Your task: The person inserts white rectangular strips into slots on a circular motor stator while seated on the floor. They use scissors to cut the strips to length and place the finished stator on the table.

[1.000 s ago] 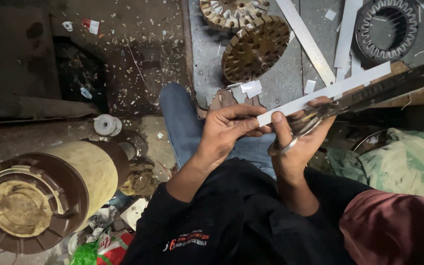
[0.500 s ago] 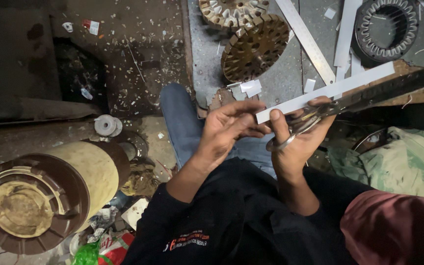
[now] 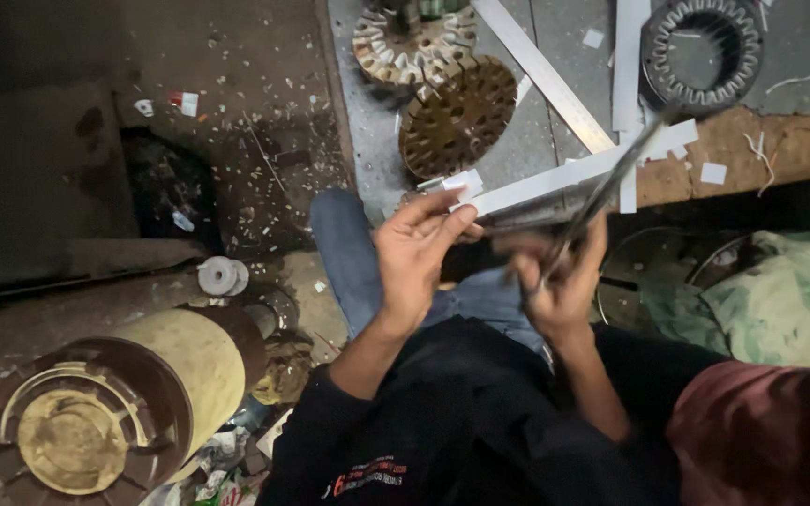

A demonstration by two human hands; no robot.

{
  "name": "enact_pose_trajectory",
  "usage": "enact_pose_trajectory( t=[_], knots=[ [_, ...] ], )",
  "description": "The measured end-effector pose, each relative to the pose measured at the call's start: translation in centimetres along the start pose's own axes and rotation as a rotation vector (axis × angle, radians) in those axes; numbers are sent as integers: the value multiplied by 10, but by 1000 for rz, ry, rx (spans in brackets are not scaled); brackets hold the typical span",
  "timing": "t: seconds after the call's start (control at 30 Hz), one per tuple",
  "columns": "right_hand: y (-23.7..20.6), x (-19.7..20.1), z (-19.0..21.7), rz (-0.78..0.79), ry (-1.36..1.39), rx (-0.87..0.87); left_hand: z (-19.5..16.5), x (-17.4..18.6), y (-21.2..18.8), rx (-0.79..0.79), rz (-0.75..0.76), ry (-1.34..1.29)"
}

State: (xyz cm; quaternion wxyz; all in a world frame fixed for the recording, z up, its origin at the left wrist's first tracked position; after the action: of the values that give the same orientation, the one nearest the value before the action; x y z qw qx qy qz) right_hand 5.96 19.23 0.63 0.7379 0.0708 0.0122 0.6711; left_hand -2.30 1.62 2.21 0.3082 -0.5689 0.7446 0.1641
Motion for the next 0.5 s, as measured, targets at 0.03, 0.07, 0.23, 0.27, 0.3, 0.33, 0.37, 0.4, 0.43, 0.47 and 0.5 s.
enact_pose_trajectory(
  t=[0.03,0.07,0.23,0.27,0.3,0.33,0.37,0.4,0.43,0.47,0.5],
  knots=[
    [-12,2,-6,57,-81,7,-4,5,3,10,-23,24],
    [-23,-4,-13,153,-53,46,-9,6,7,2,-10,65],
    [-86,-18,-66,364,102,-251,-15,10,14,-20,37,172],
    [-93,-18,-75,370,157,-319,-14,9,14,-29,41,189],
    [-98,-18,-83,374,212,-385,-13,9,13,-37,46,207],
    [-98,-18,-85,375,271,-345,-12,8,12,-45,53,225],
    [-95,-17,-86,375,329,-303,-11,6,11,-50,68,251],
    [-92,-16,-86,374,386,-258,-10,3,9,-55,85,278],
    [-90,-16,-89,363,424,-267,-9,1,8,-60,103,304],
    [-87,-16,-92,354,461,-274,-7,-1,7,-50,110,314],
    [-85,-16,-94,346,498,-283,-6,-2,5,-41,114,323]
  ],
)
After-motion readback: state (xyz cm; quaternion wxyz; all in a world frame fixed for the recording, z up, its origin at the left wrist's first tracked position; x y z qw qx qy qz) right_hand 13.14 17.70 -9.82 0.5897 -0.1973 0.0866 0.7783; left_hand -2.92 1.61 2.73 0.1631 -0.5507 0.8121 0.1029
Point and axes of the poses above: each hand's wrist, its own y-axis towards the middle knuckle, its own x-axis out of the back of the hand, z = x × y, the point moved 7 cm from there along y, towards the middle knuckle, and after that the axes turned 9 degrees about z, right-handed, at the moved point
